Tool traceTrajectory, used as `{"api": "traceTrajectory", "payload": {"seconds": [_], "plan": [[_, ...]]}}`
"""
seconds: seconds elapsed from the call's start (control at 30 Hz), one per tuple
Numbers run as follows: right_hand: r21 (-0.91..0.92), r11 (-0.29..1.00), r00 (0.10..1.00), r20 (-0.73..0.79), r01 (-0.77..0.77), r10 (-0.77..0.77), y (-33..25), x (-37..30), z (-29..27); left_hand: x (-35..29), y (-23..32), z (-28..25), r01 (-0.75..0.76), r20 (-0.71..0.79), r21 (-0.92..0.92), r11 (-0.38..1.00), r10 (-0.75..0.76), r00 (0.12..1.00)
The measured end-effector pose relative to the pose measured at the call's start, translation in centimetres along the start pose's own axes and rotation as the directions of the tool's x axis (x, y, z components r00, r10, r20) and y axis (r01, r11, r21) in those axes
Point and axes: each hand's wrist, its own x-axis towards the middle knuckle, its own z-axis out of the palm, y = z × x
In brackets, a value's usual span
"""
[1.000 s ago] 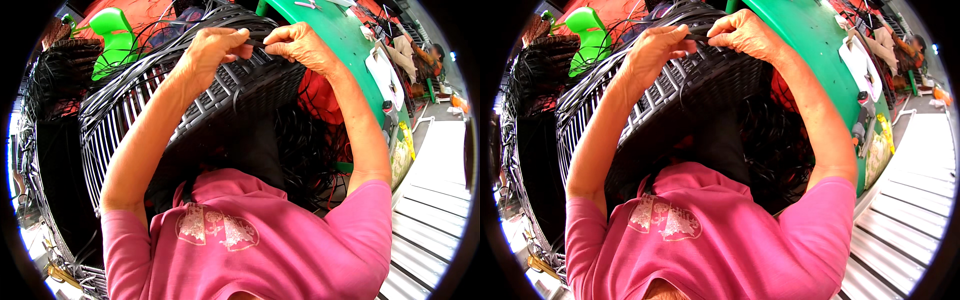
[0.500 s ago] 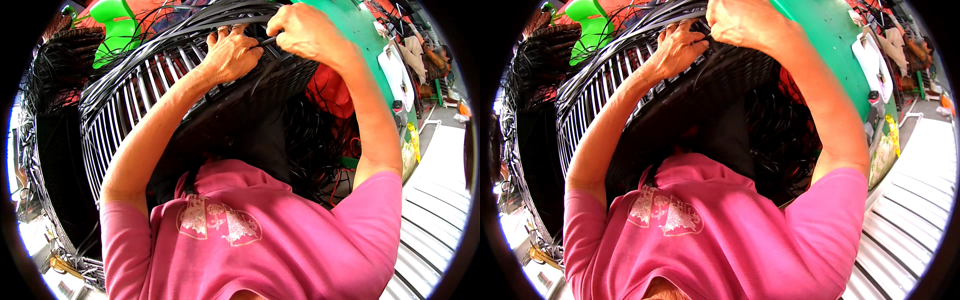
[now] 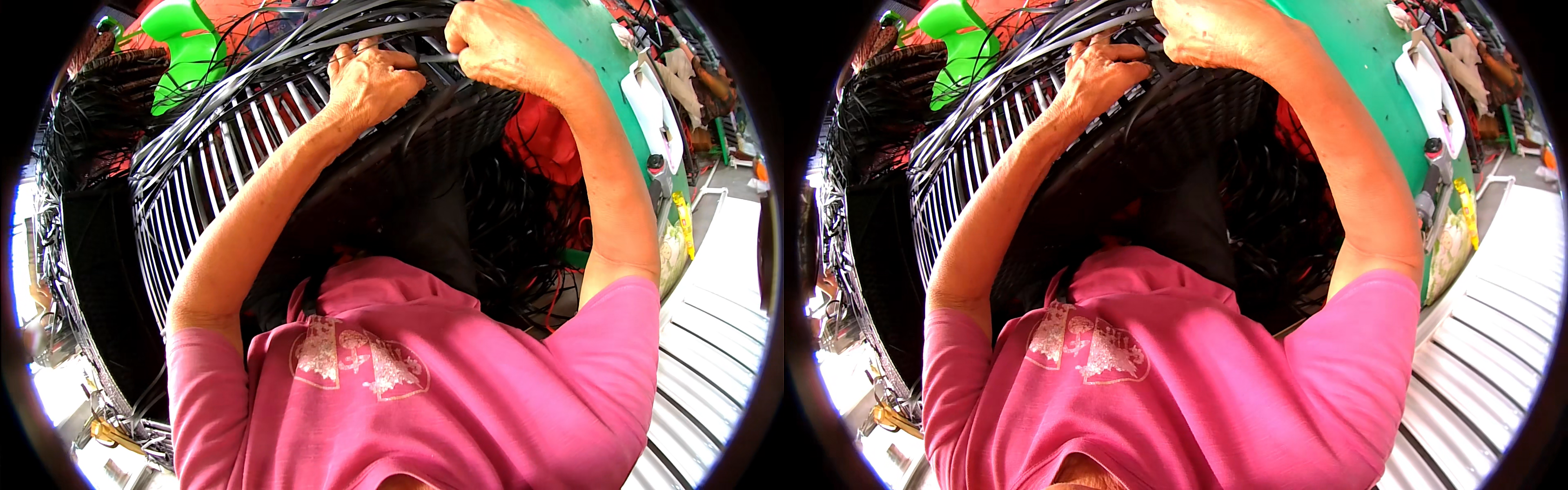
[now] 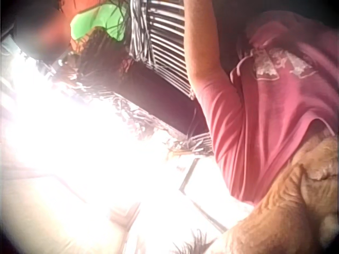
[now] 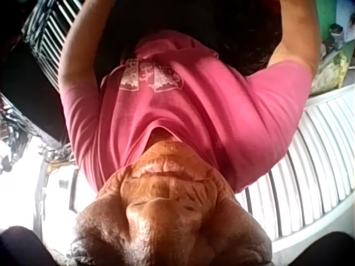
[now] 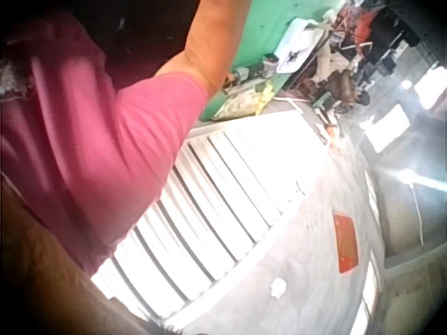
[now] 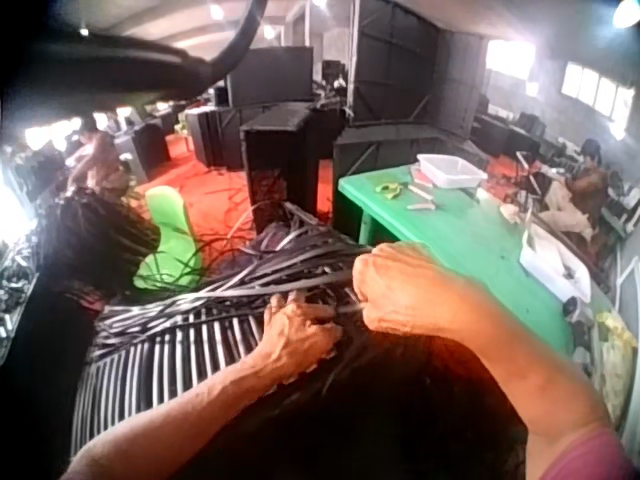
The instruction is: The person weaves black plastic strips through a basket frame by hand, tucking ends into the weave and pulling them through to secure the structure.
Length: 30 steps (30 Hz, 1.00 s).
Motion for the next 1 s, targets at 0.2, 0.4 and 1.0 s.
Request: {"api": "traceTrajectory", "payload": {"seconds": [0.2,0.4,1.0], "plan": [[0.065,0.997,0.995,0.097,-0.029,0.023,-0.7,0.0,-0.1,0.1,-0.2,0.5,0.022,-0.032,-0.009,1.0,-0.022,0.999],[0.224,0.974,0.996,0.088,-0.032,0.012,0.5,0.4,2.1,0.0,1.9,-2.2,0.27,0.039,-0.328,0.905,-0.273,0.961],[0.817,0.565,0.992,0.075,-0.117,0.097,-1.8,-0.7,4.6,-6.0,0.2,-4.1,-0.07,-0.257,-0.843,0.534,-0.285,0.924]]}}
